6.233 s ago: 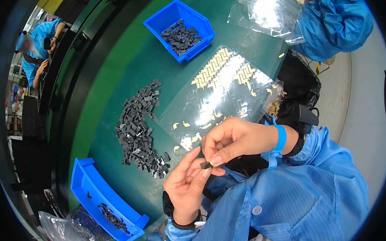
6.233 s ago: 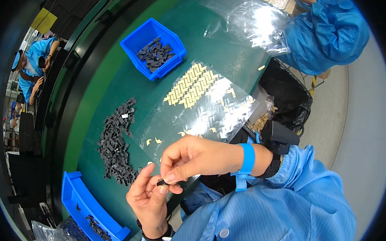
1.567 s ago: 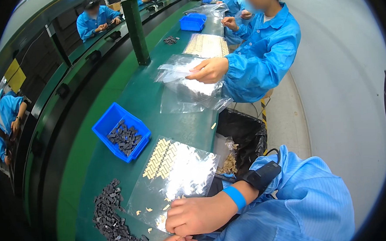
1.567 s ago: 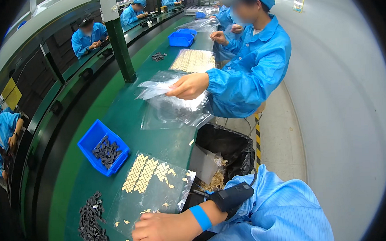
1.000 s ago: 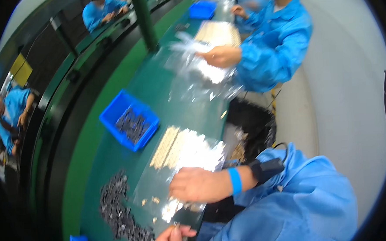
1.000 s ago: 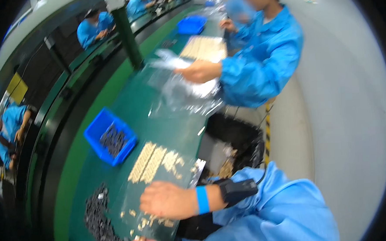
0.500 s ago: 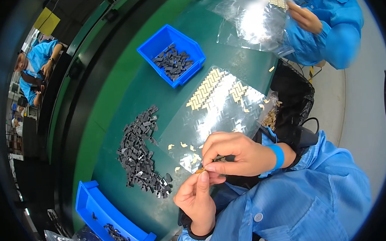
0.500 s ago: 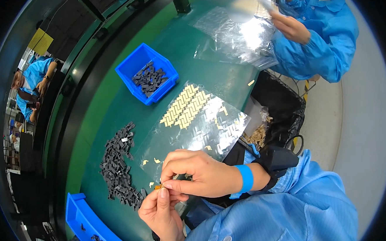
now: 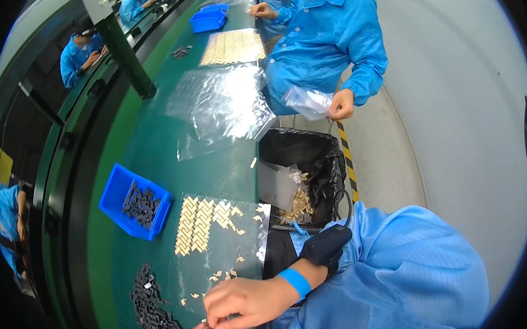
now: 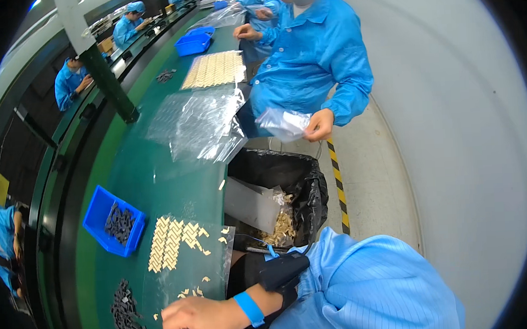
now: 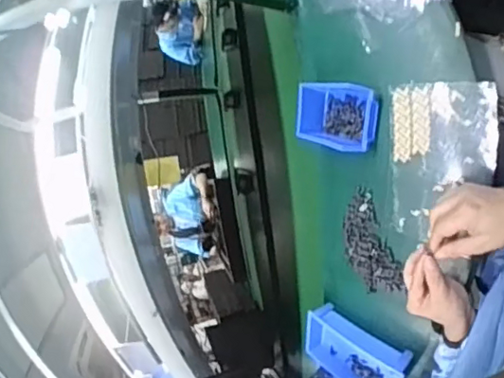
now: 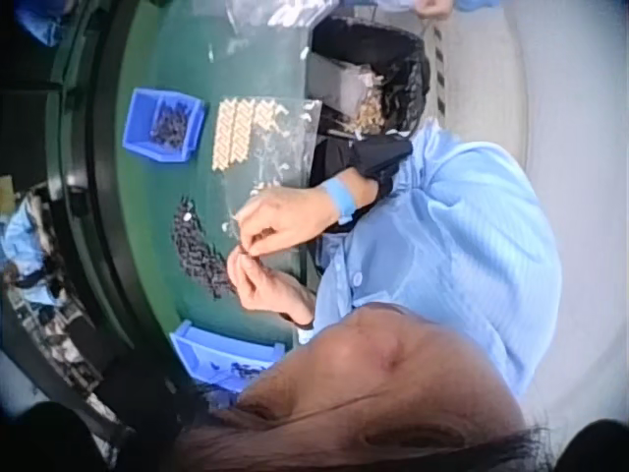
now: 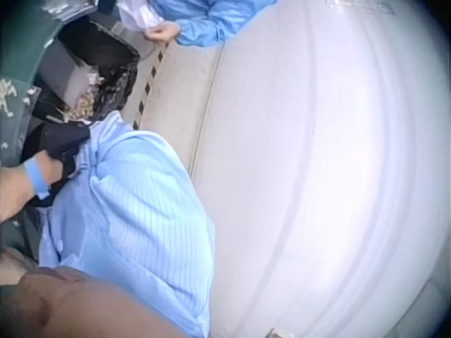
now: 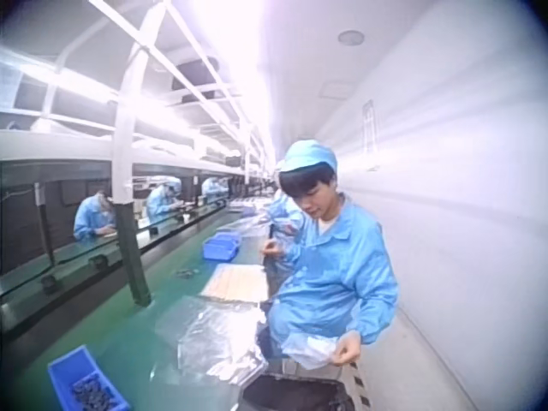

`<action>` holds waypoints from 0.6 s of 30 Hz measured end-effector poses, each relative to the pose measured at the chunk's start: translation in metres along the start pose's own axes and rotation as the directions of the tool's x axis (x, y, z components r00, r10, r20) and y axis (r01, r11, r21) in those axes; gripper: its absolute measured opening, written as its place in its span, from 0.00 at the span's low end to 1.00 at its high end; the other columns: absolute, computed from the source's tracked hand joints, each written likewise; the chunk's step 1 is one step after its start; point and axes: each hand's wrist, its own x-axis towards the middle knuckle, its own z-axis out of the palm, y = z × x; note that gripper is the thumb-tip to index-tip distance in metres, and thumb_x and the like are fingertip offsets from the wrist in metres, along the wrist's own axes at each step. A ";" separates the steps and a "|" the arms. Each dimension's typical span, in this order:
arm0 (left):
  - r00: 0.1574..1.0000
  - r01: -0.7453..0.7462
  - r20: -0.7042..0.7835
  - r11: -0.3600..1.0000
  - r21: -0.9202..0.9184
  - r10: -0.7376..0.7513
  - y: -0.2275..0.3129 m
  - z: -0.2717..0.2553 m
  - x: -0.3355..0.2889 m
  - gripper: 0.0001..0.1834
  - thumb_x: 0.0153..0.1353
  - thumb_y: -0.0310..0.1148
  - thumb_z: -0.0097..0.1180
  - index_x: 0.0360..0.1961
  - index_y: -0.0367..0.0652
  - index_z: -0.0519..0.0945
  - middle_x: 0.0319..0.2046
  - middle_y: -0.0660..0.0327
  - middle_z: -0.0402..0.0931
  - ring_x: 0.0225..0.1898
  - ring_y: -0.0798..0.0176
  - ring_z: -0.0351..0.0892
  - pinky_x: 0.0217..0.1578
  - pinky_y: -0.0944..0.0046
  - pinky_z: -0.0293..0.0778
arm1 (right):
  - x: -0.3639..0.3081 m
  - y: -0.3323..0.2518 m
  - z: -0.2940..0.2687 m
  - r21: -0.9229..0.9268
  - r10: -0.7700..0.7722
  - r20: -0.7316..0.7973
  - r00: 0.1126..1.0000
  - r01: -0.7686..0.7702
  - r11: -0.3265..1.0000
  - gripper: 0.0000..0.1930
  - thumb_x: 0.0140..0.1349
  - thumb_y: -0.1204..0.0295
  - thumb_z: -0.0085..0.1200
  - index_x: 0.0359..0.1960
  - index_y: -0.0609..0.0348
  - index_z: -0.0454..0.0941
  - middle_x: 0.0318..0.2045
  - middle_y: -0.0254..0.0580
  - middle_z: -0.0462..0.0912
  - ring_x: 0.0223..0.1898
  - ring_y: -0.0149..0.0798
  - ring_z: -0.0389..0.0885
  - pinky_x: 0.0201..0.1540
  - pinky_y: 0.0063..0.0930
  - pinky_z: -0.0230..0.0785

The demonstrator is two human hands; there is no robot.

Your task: Manually assembling small plastic and metal components at a production line workstation.

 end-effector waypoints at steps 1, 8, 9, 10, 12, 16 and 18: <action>1.000 -0.008 0.013 1.000 -0.006 0.008 0.001 0.003 -0.001 0.07 0.61 0.23 0.47 0.34 0.28 0.74 0.34 0.56 0.73 0.35 0.65 0.72 0.38 0.68 0.70 | -0.001 -0.003 -0.001 -0.011 -0.006 -0.011 1.000 0.006 1.000 0.05 0.59 0.72 0.49 0.28 0.59 0.72 0.27 0.40 0.71 0.30 0.44 0.70 0.33 0.34 0.62; 0.992 0.123 0.010 0.978 -0.168 -0.123 -0.007 0.003 -0.005 0.07 0.61 0.26 0.50 0.36 0.32 0.74 0.31 0.62 0.71 0.29 0.73 0.65 0.29 0.76 0.58 | -0.001 -0.012 -0.009 0.034 0.094 -0.030 0.995 -0.092 0.995 0.08 0.55 0.70 0.54 0.29 0.63 0.78 0.24 0.46 0.77 0.26 0.45 0.77 0.27 0.32 0.66; 0.990 0.139 0.003 0.971 -0.196 -0.141 -0.007 0.004 -0.006 0.07 0.61 0.26 0.50 0.36 0.33 0.73 0.31 0.62 0.71 0.28 0.74 0.64 0.28 0.76 0.57 | -0.001 -0.013 -0.009 0.055 0.095 -0.024 0.995 -0.093 0.994 0.08 0.55 0.70 0.54 0.28 0.63 0.78 0.24 0.46 0.76 0.26 0.45 0.76 0.26 0.33 0.66; 0.990 0.139 0.007 0.972 -0.190 -0.141 -0.005 0.005 -0.006 0.07 0.61 0.26 0.50 0.36 0.33 0.73 0.31 0.62 0.71 0.28 0.74 0.64 0.28 0.76 0.57 | 0.000 -0.013 -0.009 0.058 0.094 -0.031 0.995 -0.093 0.994 0.08 0.55 0.70 0.54 0.28 0.63 0.78 0.24 0.46 0.76 0.26 0.45 0.76 0.26 0.33 0.66; 0.991 0.126 -0.012 0.971 -0.202 -0.132 -0.002 0.010 -0.006 0.07 0.61 0.27 0.50 0.36 0.32 0.73 0.31 0.62 0.71 0.28 0.74 0.64 0.28 0.76 0.57 | 0.000 -0.014 -0.010 0.049 0.087 -0.041 0.995 -0.085 0.995 0.07 0.54 0.71 0.54 0.26 0.64 0.77 0.23 0.46 0.75 0.25 0.46 0.76 0.26 0.33 0.65; 0.987 0.159 0.000 0.970 -0.186 -0.162 0.004 0.014 -0.005 0.08 0.61 0.28 0.50 0.37 0.32 0.73 0.32 0.61 0.72 0.30 0.72 0.67 0.30 0.75 0.61 | 0.000 -0.011 -0.008 0.014 0.053 -0.064 0.997 -0.052 0.999 0.07 0.53 0.71 0.54 0.24 0.64 0.75 0.22 0.46 0.74 0.25 0.46 0.75 0.25 0.34 0.65; 0.971 0.238 0.041 0.925 -0.296 -0.237 0.010 0.018 -0.002 0.09 0.61 0.28 0.50 0.37 0.32 0.73 0.34 0.59 0.72 0.34 0.68 0.70 0.35 0.73 0.65 | 0.001 -0.010 -0.005 -0.078 0.013 -0.125 0.992 -0.023 0.997 0.07 0.52 0.72 0.53 0.23 0.63 0.75 0.22 0.46 0.74 0.25 0.47 0.75 0.25 0.34 0.65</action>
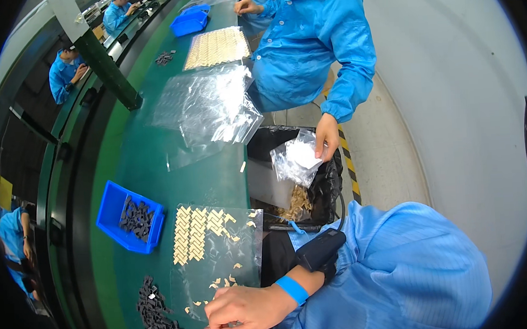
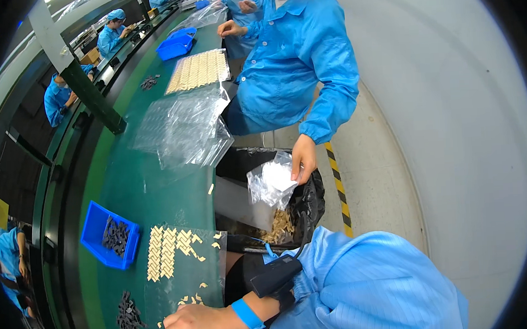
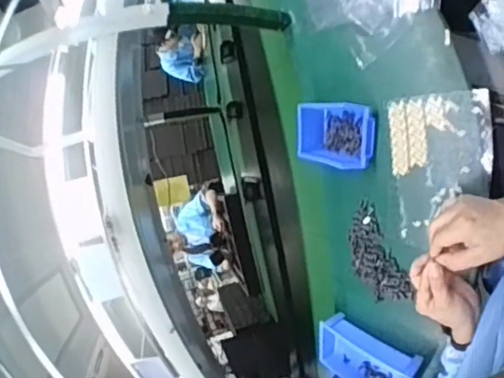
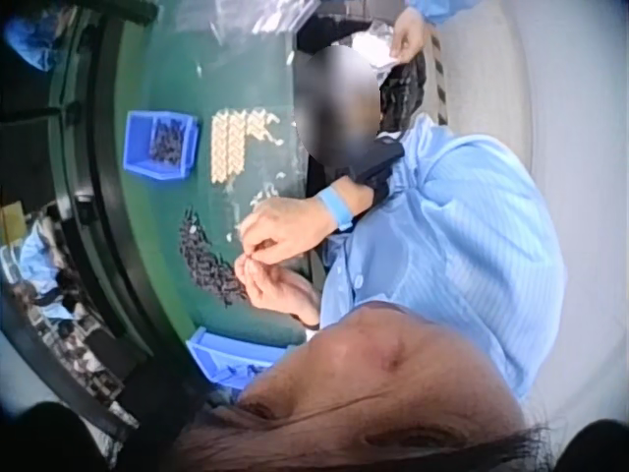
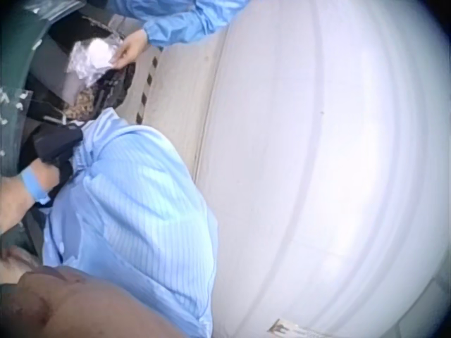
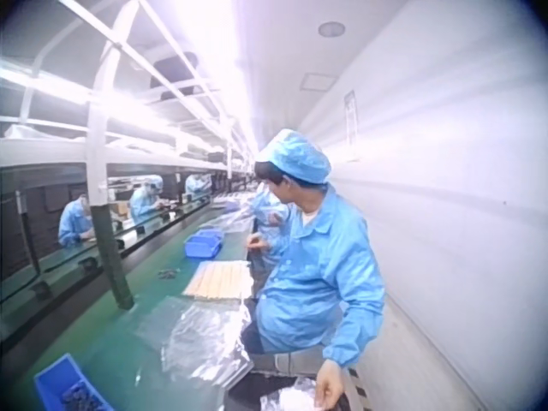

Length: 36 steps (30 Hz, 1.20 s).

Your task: Manually assembling small plastic and metal components at a production line workstation.

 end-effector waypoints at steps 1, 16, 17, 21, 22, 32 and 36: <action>1.000 -0.003 -0.001 1.000 -0.002 0.003 0.001 -0.002 0.000 0.09 0.61 0.28 0.50 0.37 0.32 0.73 0.34 0.59 0.72 0.34 0.68 0.70 0.35 0.73 0.65 | 0.000 0.000 -0.001 -0.001 -0.003 0.002 1.000 0.003 1.000 0.07 0.52 0.72 0.53 0.23 0.63 0.75 0.22 0.46 0.74 0.25 0.47 0.75 0.25 0.34 0.65; 0.857 -0.470 0.081 0.708 0.528 0.508 -0.010 -0.028 0.014 0.06 0.53 0.25 0.56 0.29 0.30 0.77 0.36 0.53 0.69 0.36 0.61 0.69 0.35 0.66 0.66 | 0.025 0.021 -0.039 -0.596 -0.013 0.294 0.956 0.194 0.779 0.04 0.54 0.71 0.55 0.24 0.56 0.75 0.22 0.35 0.72 0.24 0.40 0.72 0.30 0.31 0.61; 0.770 -0.586 0.197 0.548 0.597 0.607 -0.009 -0.034 0.015 0.05 0.53 0.24 0.56 0.30 0.32 0.77 0.35 0.54 0.69 0.35 0.60 0.69 0.34 0.65 0.66 | 0.030 0.025 -0.033 -0.545 -0.022 0.265 0.964 0.169 0.821 0.04 0.54 0.72 0.55 0.25 0.56 0.75 0.23 0.36 0.73 0.25 0.41 0.73 0.30 0.32 0.62; 0.501 -0.761 0.528 0.059 0.646 0.685 -0.002 -0.047 0.022 0.06 0.51 0.22 0.57 0.32 0.37 0.78 0.32 0.56 0.68 0.32 0.57 0.69 0.31 0.61 0.66 | 0.041 0.023 -0.031 -0.336 0.206 0.388 0.898 -0.070 0.939 0.03 0.55 0.73 0.54 0.29 0.59 0.76 0.27 0.41 0.76 0.28 0.40 0.75 0.31 0.31 0.66; 0.502 -0.765 0.529 0.066 0.641 0.684 -0.002 -0.050 0.022 0.06 0.51 0.22 0.57 0.32 0.37 0.78 0.32 0.56 0.68 0.32 0.57 0.69 0.31 0.61 0.66 | 0.040 0.022 -0.029 -0.342 0.213 0.383 0.899 -0.076 0.937 0.03 0.55 0.73 0.54 0.29 0.59 0.76 0.27 0.41 0.76 0.28 0.40 0.75 0.31 0.31 0.66; 0.385 -0.811 0.683 -0.126 0.572 0.621 0.008 -0.054 0.017 0.07 0.48 0.22 0.62 0.31 0.41 0.79 0.28 0.60 0.73 0.30 0.60 0.71 0.35 0.59 0.64 | 0.035 0.015 -0.008 0.174 0.248 0.581 0.775 -0.416 0.892 0.08 0.57 0.71 0.52 0.30 0.65 0.74 0.28 0.40 0.75 0.29 0.33 0.72 0.34 0.26 0.66; 0.345 -0.837 0.695 -0.129 0.532 0.631 0.001 -0.050 0.021 0.08 0.48 0.22 0.62 0.31 0.41 0.79 0.28 0.60 0.72 0.31 0.59 0.71 0.36 0.58 0.63 | 0.032 0.016 -0.013 0.143 0.311 0.580 0.753 -0.470 0.871 0.07 0.56 0.72 0.52 0.29 0.65 0.74 0.27 0.39 0.75 0.29 0.32 0.71 0.34 0.26 0.65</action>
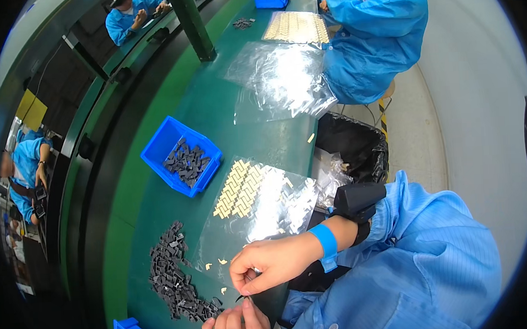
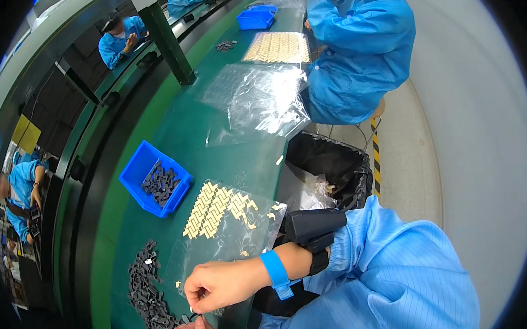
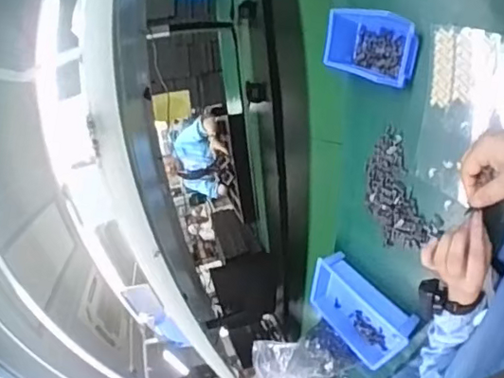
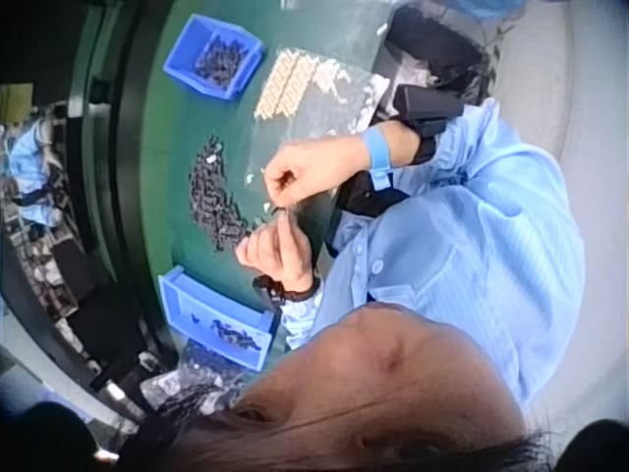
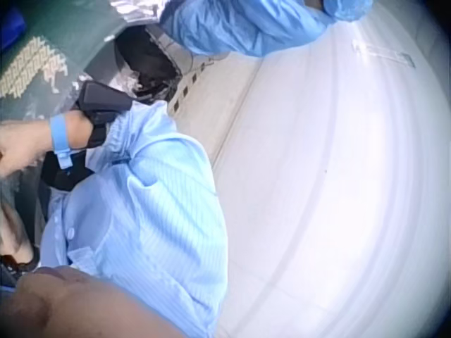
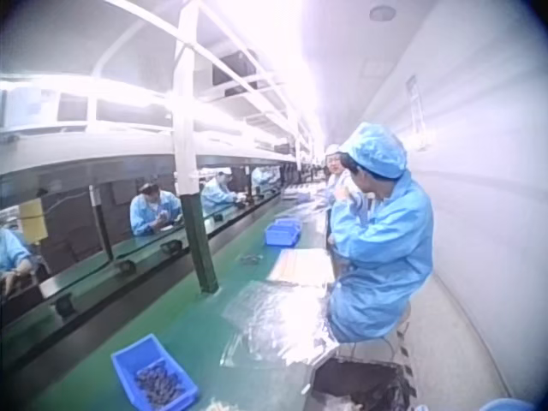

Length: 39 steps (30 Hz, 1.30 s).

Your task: Manually assembling small plastic and metal components at a production line workstation.

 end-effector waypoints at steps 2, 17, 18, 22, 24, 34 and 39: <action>1.000 -0.009 -0.013 1.000 -0.007 0.009 0.001 0.002 0.002 0.09 0.48 0.22 0.62 0.32 0.41 0.79 0.29 0.60 0.72 0.31 0.59 0.71 0.36 0.58 0.63 | -0.002 0.000 -0.001 0.009 0.011 0.010 1.000 -0.011 1.000 0.07 0.56 0.72 0.52 0.29 0.65 0.74 0.27 0.39 0.75 0.29 0.31 0.71 0.34 0.26 0.64; 0.948 0.244 0.164 0.954 0.177 -0.273 -0.014 -0.002 0.003 0.17 0.45 0.35 0.67 0.33 0.38 0.78 0.35 0.53 0.73 0.36 0.51 0.72 0.40 0.56 0.65 | -0.006 -0.007 -0.007 -0.124 -0.158 -0.360 0.919 0.121 0.985 0.08 0.60 0.69 0.47 0.29 0.62 0.67 0.29 0.40 0.70 0.29 0.36 0.70 0.31 0.28 0.63; 0.919 0.313 0.173 0.923 0.226 -0.354 -0.022 -0.008 -0.006 0.17 0.45 0.34 0.66 0.34 0.36 0.77 0.37 0.51 0.73 0.38 0.49 0.72 0.42 0.55 0.66 | -0.008 -0.005 -0.007 -0.124 -0.157 -0.367 0.917 0.119 0.985 0.08 0.60 0.69 0.47 0.29 0.62 0.67 0.29 0.40 0.70 0.29 0.36 0.70 0.31 0.28 0.63; 0.762 0.505 0.294 0.814 0.286 -0.576 -0.039 -0.028 -0.038 0.22 0.49 0.37 0.64 0.41 0.33 0.76 0.47 0.44 0.69 0.47 0.42 0.69 0.49 0.51 0.65 | -0.013 0.009 -0.008 -0.076 -0.175 -0.336 0.925 0.159 0.984 0.09 0.62 0.68 0.46 0.31 0.62 0.68 0.31 0.38 0.70 0.29 0.31 0.69 0.31 0.26 0.63; 0.741 0.488 0.348 0.817 0.307 -0.574 -0.041 -0.029 -0.047 0.23 0.49 0.38 0.64 0.43 0.34 0.76 0.49 0.42 0.68 0.49 0.41 0.68 0.50 0.50 0.64 | -0.016 0.011 -0.010 -0.060 -0.183 -0.344 0.921 0.173 0.983 0.09 0.62 0.67 0.45 0.31 0.62 0.68 0.31 0.37 0.70 0.30 0.30 0.69 0.31 0.26 0.62; 0.799 0.476 0.262 0.835 0.276 -0.542 -0.044 -0.018 -0.060 0.12 0.56 0.31 0.57 0.40 0.36 0.78 0.45 0.43 0.71 0.44 0.42 0.71 0.46 0.52 0.67 | -0.015 0.008 -0.008 -0.013 -0.170 -0.293 0.941 0.173 0.985 0.09 0.63 0.69 0.47 0.31 0.63 0.69 0.31 0.38 0.70 0.32 0.31 0.70 0.35 0.26 0.63; 0.769 0.576 0.199 0.794 0.195 -0.607 -0.048 -0.014 -0.059 0.08 0.56 0.27 0.55 0.35 0.34 0.80 0.42 0.46 0.74 0.42 0.45 0.74 0.45 0.56 0.69 | -0.022 0.008 -0.012 0.007 -0.196 -0.359 0.912 0.213 0.977 0.07 0.59 0.71 0.50 0.30 0.63 0.70 0.31 0.37 0.72 0.33 0.30 0.72 0.33 0.24 0.65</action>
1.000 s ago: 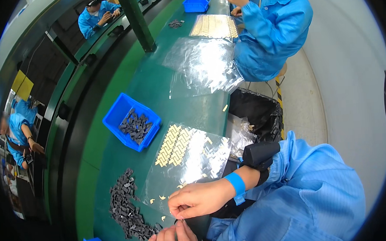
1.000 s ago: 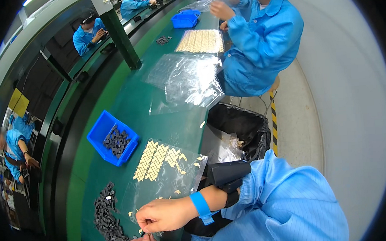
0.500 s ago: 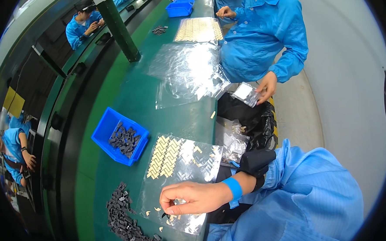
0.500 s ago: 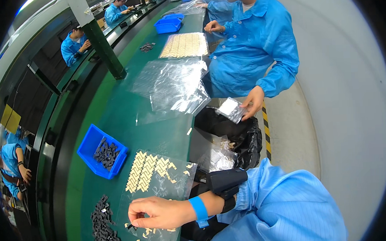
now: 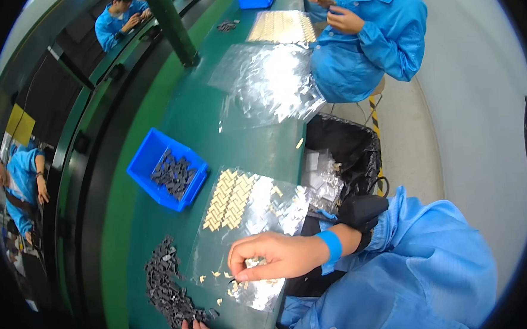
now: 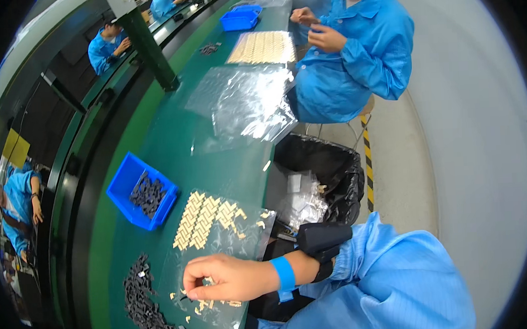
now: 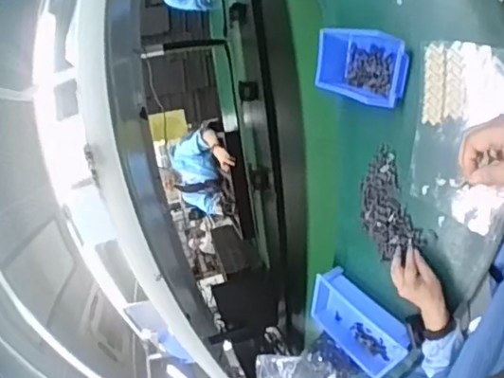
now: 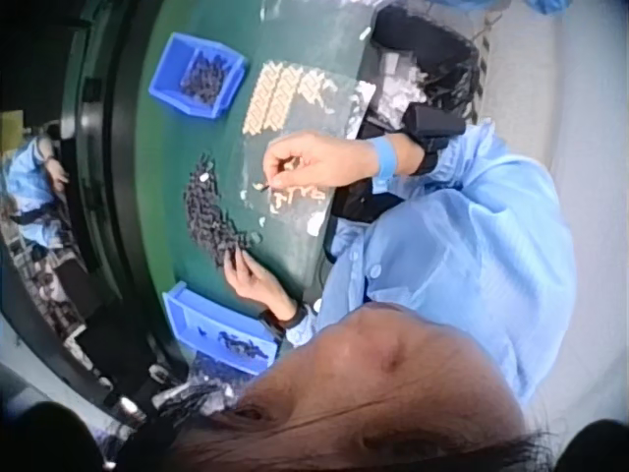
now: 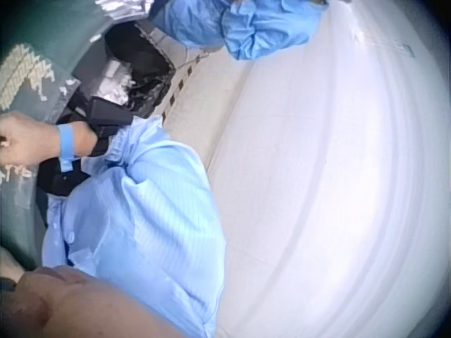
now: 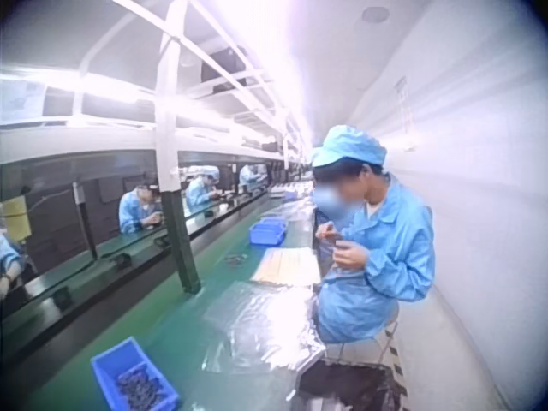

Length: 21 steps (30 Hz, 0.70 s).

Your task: Manually assembling small plastic and metal components at a production line workstation.

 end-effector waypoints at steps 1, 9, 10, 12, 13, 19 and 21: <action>1.000 0.007 0.002 1.000 0.009 -0.007 0.001 0.001 0.000 0.08 0.56 0.27 0.55 0.35 0.34 0.80 0.42 0.46 0.74 0.42 0.45 0.74 0.45 0.56 0.69 | 0.000 0.001 -0.001 0.009 0.002 0.007 1.000 -0.002 1.000 0.07 0.59 0.71 0.50 0.30 0.63 0.70 0.31 0.37 0.72 0.33 0.30 0.72 0.33 0.24 0.65; 0.997 -0.014 -0.074 0.999 0.035 0.016 0.012 -0.008 0.005 0.14 0.51 0.30 0.61 0.37 0.32 0.78 0.44 0.42 0.71 0.42 0.42 0.72 0.45 0.54 0.69 | -0.002 -0.002 -0.009 -0.155 -0.031 -0.061 0.998 0.022 0.988 0.08 0.60 0.71 0.49 0.30 0.63 0.70 0.30 0.40 0.73 0.34 0.35 0.73 0.37 0.28 0.66; 0.999 -0.042 -0.015 0.995 0.086 0.043 0.012 -0.014 0.003 0.15 0.50 0.31 0.62 0.37 0.34 0.78 0.44 0.43 0.71 0.43 0.43 0.71 0.45 0.53 0.68 | -0.003 -0.005 -0.014 -0.225 -0.082 -0.085 0.993 0.062 0.972 0.07 0.60 0.71 0.48 0.30 0.63 0.70 0.31 0.41 0.74 0.34 0.37 0.73 0.38 0.29 0.66; 0.996 -0.055 0.078 0.987 0.152 0.044 0.008 -0.020 -0.004 0.16 0.50 0.33 0.63 0.39 0.36 0.78 0.45 0.45 0.70 0.44 0.43 0.70 0.45 0.52 0.67 | -0.002 -0.018 -0.034 -0.376 -0.190 -0.294 0.937 0.069 0.924 0.06 0.59 0.71 0.49 0.32 0.62 0.71 0.33 0.43 0.74 0.37 0.41 0.73 0.42 0.31 0.66; 0.996 -0.050 0.075 0.988 0.147 0.039 0.006 -0.020 -0.007 0.16 0.50 0.33 0.63 0.39 0.36 0.78 0.45 0.45 0.70 0.44 0.43 0.70 0.45 0.52 0.67 | 0.001 -0.023 -0.058 -0.696 -0.489 -0.364 0.792 0.117 0.708 0.07 0.58 0.71 0.51 0.35 0.61 0.72 0.36 0.44 0.74 0.41 0.42 0.73 0.48 0.31 0.64; 0.992 -0.115 0.057 0.988 0.107 0.110 -0.006 -0.014 -0.013 0.12 0.56 0.31 0.56 0.40 0.35 0.78 0.42 0.45 0.72 0.42 0.44 0.71 0.45 0.53 0.68 | -0.019 -0.012 -0.269 -0.620 -0.641 -0.765 0.062 -0.339 0.708 0.45 0.49 0.68 0.63 0.63 0.68 0.44 0.59 0.61 0.57 0.60 0.47 0.58 0.60 0.33 0.53; 0.991 -0.133 0.036 0.984 0.123 0.129 -0.005 -0.011 -0.011 0.10 0.56 0.28 0.55 0.39 0.36 0.79 0.41 0.46 0.73 0.41 0.46 0.73 0.43 0.55 0.69 | -0.013 -0.002 -0.300 -0.373 -0.366 -0.925 0.107 -0.060 0.926 0.55 0.46 0.65 0.66 0.64 0.66 0.33 0.60 0.64 0.53 0.60 0.50 0.57 0.60 0.36 0.53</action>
